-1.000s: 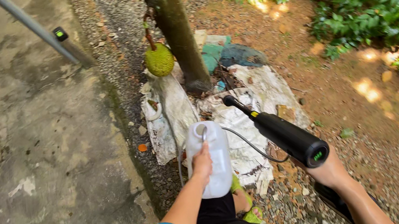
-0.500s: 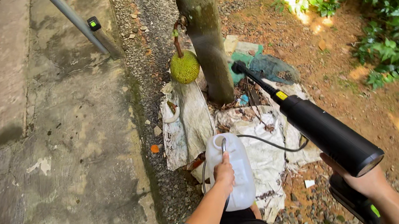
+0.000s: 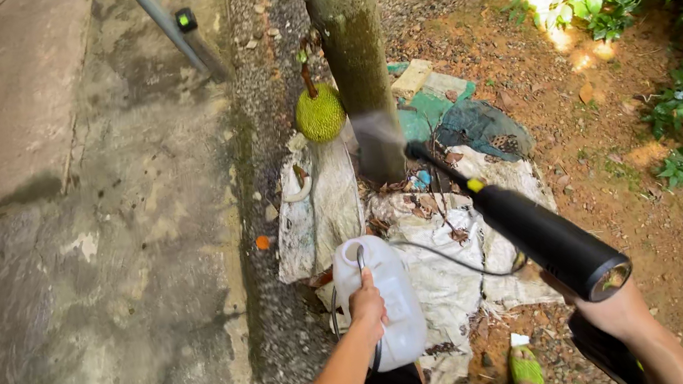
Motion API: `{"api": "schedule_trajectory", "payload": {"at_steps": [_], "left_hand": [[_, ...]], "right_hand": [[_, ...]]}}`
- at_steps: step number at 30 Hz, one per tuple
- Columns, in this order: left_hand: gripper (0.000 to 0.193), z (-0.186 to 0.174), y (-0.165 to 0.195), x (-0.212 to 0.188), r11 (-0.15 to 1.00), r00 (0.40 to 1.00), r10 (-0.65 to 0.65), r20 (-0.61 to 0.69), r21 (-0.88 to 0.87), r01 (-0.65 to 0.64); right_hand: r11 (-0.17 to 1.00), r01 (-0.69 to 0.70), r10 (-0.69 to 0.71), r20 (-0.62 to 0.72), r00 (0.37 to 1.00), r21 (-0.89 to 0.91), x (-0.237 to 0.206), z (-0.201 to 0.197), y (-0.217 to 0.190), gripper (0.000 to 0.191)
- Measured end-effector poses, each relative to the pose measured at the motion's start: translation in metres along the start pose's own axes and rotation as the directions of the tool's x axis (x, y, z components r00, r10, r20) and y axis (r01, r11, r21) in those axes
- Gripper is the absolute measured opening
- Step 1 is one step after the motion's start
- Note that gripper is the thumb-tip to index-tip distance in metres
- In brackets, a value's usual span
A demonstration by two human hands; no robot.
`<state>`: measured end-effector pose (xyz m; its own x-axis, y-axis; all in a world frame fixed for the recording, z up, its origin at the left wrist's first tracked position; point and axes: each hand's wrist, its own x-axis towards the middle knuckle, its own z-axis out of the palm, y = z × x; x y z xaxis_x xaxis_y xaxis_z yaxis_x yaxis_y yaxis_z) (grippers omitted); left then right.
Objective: The person sprays a liquid from a handheld sprayer onto various plants and the ground in a garden area. They move around the area, targeting different plants and the base of a tree.
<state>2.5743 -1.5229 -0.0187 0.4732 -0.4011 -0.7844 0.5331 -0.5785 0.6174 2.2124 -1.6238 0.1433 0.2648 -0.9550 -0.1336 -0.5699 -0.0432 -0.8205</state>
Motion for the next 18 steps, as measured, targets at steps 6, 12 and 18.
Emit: {"api": "schedule_trajectory", "payload": {"at_steps": [6,12,18], "left_hand": [[0.063,0.037,-0.027,0.0,0.99,0.998,0.059,-0.014,-0.13,-0.061],[0.061,0.049,-0.079,-0.03,0.982,0.998,0.056,-0.016,-0.181,-0.058],[0.06,0.074,-0.117,-0.076,0.99,0.999,0.041,-0.006,-0.137,-0.042]], "right_hand": [[0.993,0.076,-0.075,0.013,0.997,-0.092,0.031,-0.05,0.01,0.054],[0.953,0.12,-0.051,0.244,0.969,-0.277,0.04,-0.078,0.022,0.05],[0.949,0.239,-0.174,0.29,0.941,-0.206,0.024,-0.11,0.022,0.057]]}}
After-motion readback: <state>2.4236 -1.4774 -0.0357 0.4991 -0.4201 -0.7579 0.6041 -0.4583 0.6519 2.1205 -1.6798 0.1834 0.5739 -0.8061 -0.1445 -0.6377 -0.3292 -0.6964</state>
